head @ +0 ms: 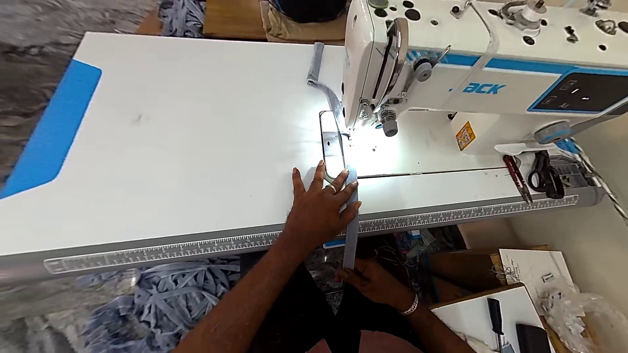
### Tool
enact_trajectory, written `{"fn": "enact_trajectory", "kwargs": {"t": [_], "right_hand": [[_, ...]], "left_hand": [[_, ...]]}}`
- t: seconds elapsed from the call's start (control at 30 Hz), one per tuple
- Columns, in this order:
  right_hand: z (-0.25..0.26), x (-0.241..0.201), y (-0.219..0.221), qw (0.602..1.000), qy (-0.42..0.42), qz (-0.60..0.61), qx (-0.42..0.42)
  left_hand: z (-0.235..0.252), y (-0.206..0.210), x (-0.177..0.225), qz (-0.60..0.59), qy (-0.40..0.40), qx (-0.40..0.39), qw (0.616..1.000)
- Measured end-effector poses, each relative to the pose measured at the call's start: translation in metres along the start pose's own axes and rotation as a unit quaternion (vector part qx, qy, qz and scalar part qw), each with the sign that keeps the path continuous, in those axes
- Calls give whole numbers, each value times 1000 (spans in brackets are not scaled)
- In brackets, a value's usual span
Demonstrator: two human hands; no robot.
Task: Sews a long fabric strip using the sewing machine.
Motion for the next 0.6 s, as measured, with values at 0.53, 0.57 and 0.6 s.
{"fn": "enact_trajectory", "kwargs": {"t": [0.53,0.57,0.6], "right_hand": [[-3,-5,-10,998,-10,32,55],[-3,-5,-10,998,-9,32,55],[-3,-4,-10,998,-11,34,57]], "left_hand": [[-2,-1,1,-5,7,-5,1000],[-3,-1,1,-4,7,-9,1000],[-3,-1,2,-5,9,-10,1000]]}}
Point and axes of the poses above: each hand's wrist, its own z-axis towards the middle knuckle, its own y-axis out of the palm, x = y × z, the point moved 6 cm from there along z, towards the middle knuckle, and after that the axes turned 14 degrees about -z, right-handed, at the moved point
